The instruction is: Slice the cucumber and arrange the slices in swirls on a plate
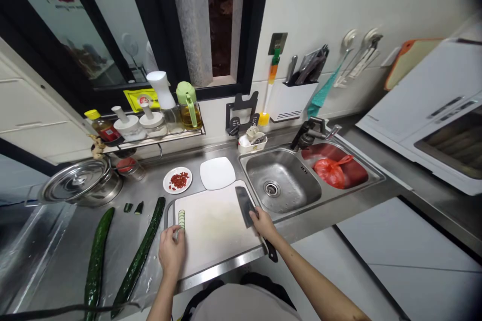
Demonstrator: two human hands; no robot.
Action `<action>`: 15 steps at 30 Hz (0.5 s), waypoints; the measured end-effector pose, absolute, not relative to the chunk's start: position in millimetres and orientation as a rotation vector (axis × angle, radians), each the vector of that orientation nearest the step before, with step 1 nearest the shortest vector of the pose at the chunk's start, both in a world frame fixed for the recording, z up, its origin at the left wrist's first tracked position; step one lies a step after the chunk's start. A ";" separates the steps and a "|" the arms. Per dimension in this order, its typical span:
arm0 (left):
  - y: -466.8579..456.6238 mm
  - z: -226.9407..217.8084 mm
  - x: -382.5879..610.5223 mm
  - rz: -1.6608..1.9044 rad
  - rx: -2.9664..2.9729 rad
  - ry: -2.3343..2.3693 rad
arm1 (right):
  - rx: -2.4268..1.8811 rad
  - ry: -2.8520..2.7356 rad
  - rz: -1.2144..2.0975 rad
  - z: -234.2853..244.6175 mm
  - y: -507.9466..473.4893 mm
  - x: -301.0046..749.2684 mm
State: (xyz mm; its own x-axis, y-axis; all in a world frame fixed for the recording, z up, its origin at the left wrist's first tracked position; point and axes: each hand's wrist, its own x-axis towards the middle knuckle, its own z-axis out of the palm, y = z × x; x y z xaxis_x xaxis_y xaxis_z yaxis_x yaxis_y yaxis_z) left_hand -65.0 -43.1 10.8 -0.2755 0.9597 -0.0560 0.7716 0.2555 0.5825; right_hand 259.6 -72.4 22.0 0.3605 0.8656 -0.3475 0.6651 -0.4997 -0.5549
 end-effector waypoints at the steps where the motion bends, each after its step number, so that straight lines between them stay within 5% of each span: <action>1: -42.7 12.1 -61.4 0.654 1.581 2.112 | -2.305 -1.330 0.889 19.4 -73.3 259.7; 15: 12.4 7.7 2.0 0.699 1.651 1.898 | -2.596 -1.550 0.664 28.6 -70.5 255.0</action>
State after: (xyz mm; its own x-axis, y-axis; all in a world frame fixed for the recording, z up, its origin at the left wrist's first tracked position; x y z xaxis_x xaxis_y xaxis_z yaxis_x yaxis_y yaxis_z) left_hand 2.0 12.4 7.7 -0.1178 0.9916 -0.0526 0.7204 0.1218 0.6828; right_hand 255.0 -70.5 28.6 0.4065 0.8494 -0.3366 0.8296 -0.4975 -0.2536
